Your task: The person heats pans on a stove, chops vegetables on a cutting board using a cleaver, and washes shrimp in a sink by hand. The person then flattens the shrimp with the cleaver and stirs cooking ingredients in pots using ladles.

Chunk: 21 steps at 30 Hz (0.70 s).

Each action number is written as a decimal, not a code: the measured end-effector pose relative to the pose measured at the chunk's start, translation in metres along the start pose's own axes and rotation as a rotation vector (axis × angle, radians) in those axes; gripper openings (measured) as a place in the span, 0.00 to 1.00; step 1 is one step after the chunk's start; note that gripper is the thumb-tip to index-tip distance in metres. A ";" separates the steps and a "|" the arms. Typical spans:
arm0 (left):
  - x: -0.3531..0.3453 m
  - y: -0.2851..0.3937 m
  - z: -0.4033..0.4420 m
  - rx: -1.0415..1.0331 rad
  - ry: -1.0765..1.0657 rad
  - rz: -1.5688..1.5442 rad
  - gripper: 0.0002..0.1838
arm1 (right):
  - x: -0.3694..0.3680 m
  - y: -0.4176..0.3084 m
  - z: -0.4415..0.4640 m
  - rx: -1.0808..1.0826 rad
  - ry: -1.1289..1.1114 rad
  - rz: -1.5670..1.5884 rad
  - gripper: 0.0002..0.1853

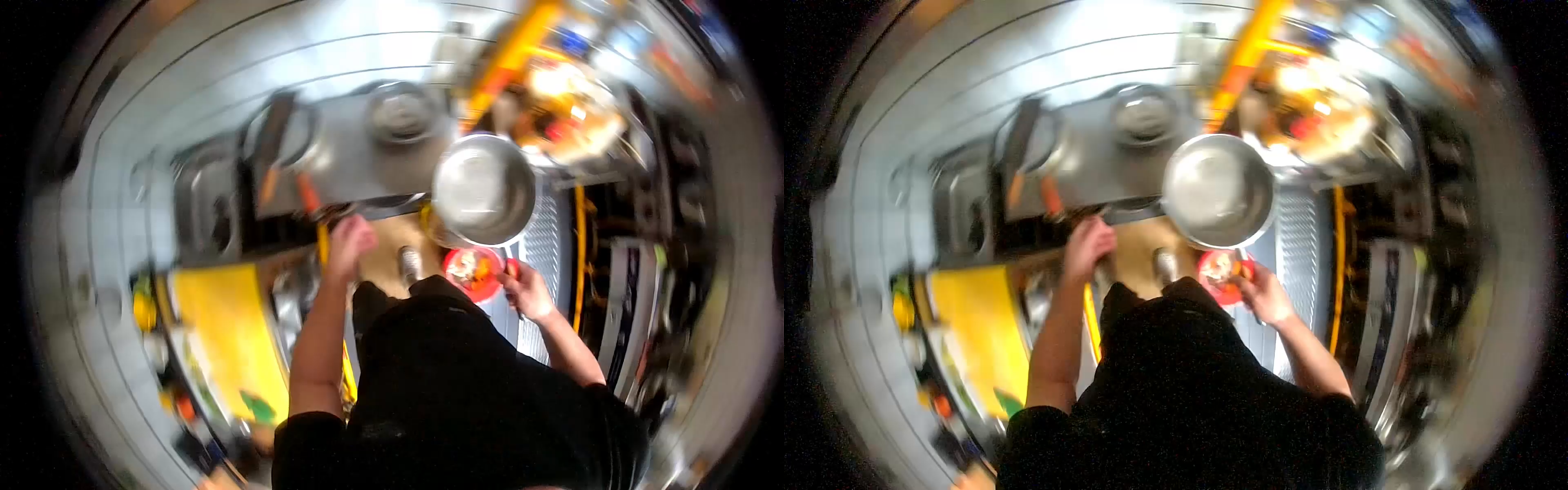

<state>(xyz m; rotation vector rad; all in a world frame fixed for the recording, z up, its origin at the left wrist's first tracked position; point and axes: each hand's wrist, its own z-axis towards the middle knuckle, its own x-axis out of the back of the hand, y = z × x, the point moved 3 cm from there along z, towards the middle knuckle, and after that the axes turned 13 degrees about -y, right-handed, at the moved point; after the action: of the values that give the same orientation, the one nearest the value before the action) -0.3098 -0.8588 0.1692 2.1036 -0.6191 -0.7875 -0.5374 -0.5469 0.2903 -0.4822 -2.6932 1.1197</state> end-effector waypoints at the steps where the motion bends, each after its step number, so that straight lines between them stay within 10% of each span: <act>1: 0.019 -0.028 -0.034 0.030 0.122 0.009 0.18 | -0.007 -0.002 0.008 0.031 -0.051 0.065 0.08; 5: 0.098 -0.164 -0.158 0.239 0.549 0.448 0.22 | -0.020 -0.021 0.037 0.133 -0.167 -0.150 0.07; 21: 0.169 -0.281 -0.536 0.498 1.677 0.479 0.26 | -0.264 -0.035 0.009 0.227 -0.715 -0.768 0.10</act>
<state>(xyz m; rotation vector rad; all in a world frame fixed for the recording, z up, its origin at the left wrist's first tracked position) 0.2307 -0.5385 0.1538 2.0428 -0.2720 1.4492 -0.3019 -0.6723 0.2973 1.0919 -2.7370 1.4628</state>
